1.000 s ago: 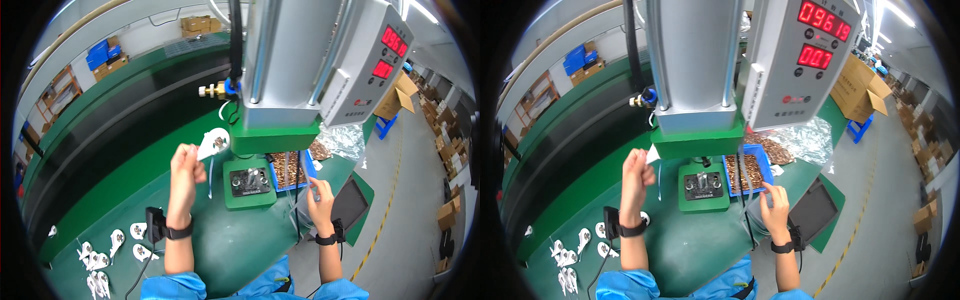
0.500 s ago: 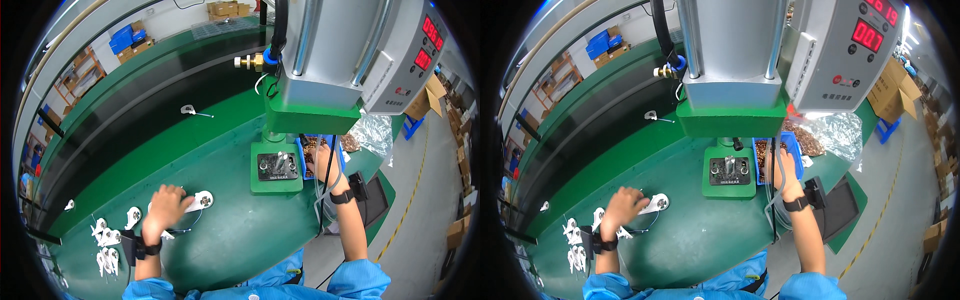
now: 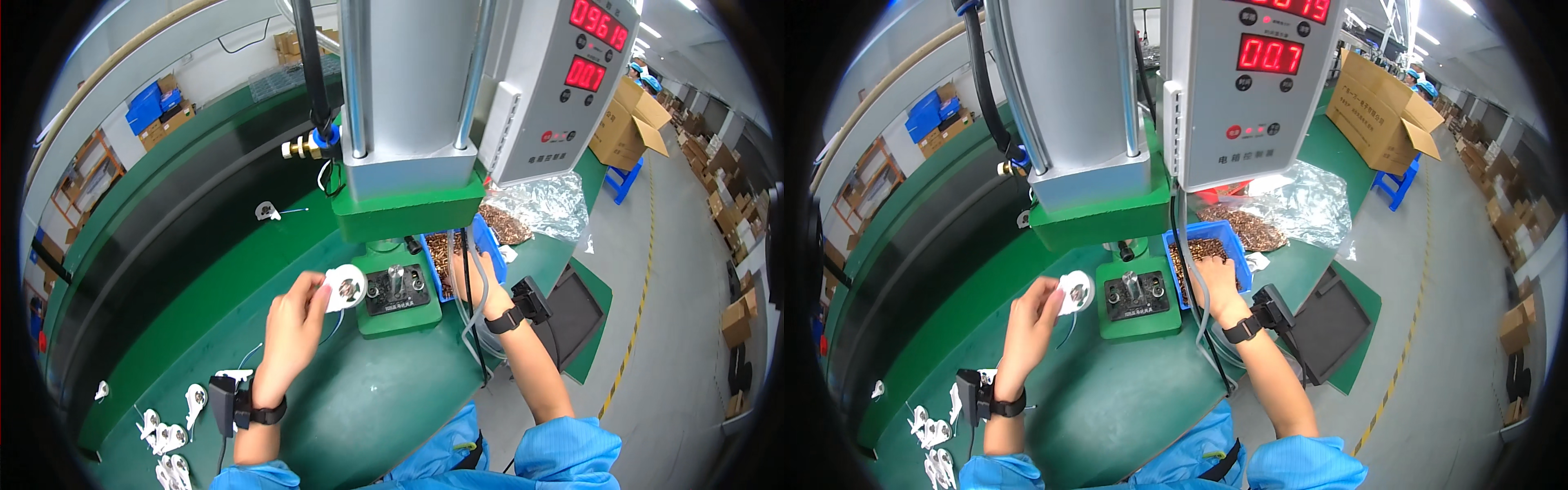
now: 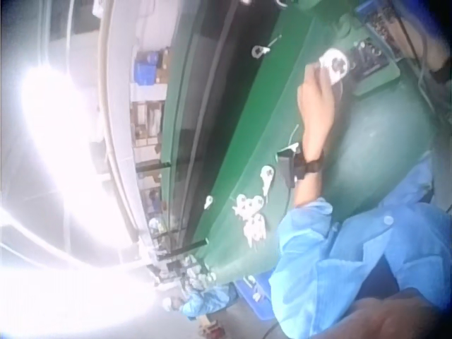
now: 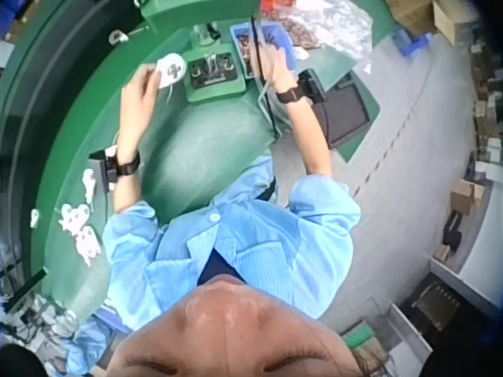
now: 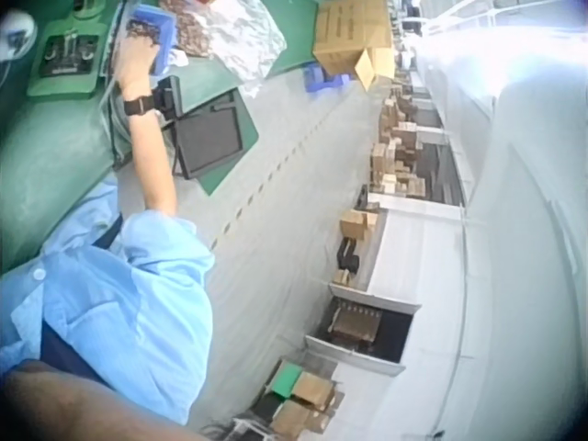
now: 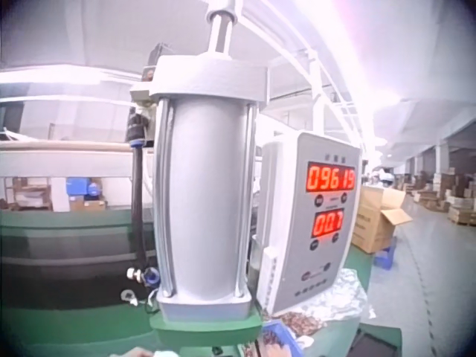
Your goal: Assembling small metal pins and components into white plastic housings using a press machine.
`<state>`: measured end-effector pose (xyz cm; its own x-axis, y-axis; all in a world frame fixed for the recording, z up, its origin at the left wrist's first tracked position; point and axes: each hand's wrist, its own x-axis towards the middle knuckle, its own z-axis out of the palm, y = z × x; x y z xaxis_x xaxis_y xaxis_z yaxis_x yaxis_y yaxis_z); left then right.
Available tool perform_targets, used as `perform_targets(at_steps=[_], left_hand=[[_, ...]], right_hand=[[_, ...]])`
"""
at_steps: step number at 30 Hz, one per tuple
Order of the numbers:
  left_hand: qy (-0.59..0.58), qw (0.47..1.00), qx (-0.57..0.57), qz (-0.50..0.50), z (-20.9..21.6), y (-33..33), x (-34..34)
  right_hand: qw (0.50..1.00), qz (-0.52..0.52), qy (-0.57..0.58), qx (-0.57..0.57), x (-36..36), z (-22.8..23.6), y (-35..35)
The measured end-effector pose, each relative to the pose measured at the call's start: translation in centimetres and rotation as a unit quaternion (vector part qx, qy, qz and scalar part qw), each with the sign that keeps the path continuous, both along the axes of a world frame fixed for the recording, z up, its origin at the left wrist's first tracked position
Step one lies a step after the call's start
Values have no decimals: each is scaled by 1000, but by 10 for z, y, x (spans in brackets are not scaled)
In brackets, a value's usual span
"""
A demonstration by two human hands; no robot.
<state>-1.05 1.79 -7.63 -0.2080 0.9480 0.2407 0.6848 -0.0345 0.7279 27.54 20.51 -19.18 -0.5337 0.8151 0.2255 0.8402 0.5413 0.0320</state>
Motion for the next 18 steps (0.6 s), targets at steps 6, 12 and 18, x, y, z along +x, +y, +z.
perform_targets(at_steps=[6, 12, 18], left_hand=[[-27, 996, 70, -45, 2, 48, 38], [-1, 994, 84, -65, 3, 56, 47], [83, 992, 39, -87, 9, 63, 43]], right_hand=[[990, 31, 137, 3, 9, 16, -4], [958, -6, 288, -16, 23, 46, -20], [923, -16, 381, -55, 42, 59, -48]])
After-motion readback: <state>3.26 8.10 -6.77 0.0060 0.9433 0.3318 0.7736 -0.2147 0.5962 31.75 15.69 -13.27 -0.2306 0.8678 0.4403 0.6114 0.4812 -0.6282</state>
